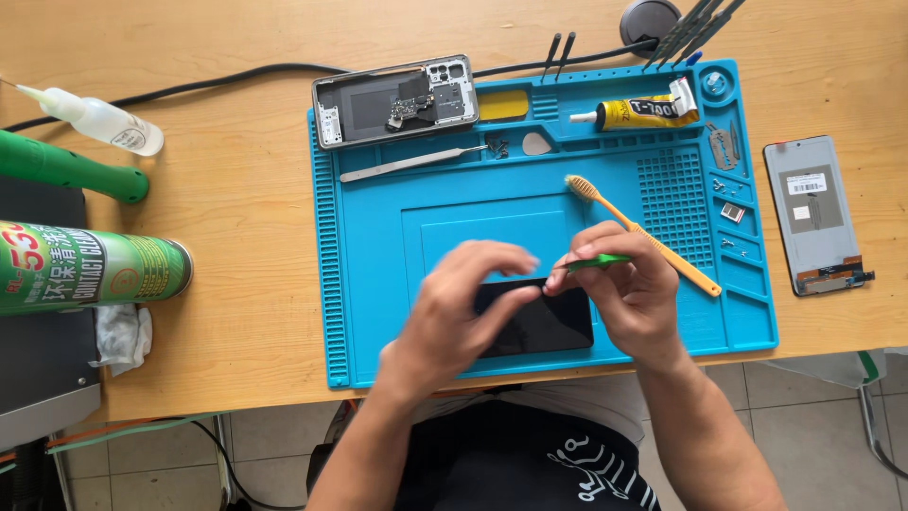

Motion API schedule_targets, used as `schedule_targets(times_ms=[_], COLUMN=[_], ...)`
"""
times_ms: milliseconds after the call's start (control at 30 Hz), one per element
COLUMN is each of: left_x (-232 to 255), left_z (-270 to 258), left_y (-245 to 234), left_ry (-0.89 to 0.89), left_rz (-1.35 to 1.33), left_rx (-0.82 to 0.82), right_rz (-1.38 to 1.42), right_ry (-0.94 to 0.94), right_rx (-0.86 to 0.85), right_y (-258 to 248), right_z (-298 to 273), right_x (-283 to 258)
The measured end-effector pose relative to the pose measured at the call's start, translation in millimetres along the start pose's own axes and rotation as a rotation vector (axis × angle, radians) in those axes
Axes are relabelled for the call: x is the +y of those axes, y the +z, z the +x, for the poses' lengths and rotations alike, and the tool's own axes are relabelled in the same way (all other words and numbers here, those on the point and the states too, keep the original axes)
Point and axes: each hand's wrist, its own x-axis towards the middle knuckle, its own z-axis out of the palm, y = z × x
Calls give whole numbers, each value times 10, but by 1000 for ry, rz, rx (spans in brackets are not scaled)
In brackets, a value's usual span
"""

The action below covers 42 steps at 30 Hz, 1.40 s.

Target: The person removes the battery from a disassembled smartphone using a metal spudger. They then use a toothbrush to clean the internal components and apply a cleaning spray to the screen while wiping it with a green tool.

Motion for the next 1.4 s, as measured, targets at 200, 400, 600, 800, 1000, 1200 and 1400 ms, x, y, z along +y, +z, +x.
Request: schedule_targets(times_ms=[200,400,600,800,1000,1200,1400], left_x=[-195,-259,-275,-270,-272,-279,-281], left_z=[-709,-835,-835,-825,-827,-832,-833], left_y=[-430,-406,-405,-409,-410,-400,-398], left_ry=[-220,-120,-109,-102,-91,-59,-70], left_rz=[527,775,790,793,790,820,816], left_rx=[-116,-240,-245,-240,-240,-236,-247], right_rz=[-476,-633,-651,-660,-657,-651,-636], right_ry=[99,86,87,83,93,85,86], right_rx=[-406,-669,-668,-658,-662,-667,-668], right_y=[-107,-15,-31,-29,-33,-12,-25], right_z=[110,181,157,159,179,236,234], right_x=[22,112,159,154,128,86,100])
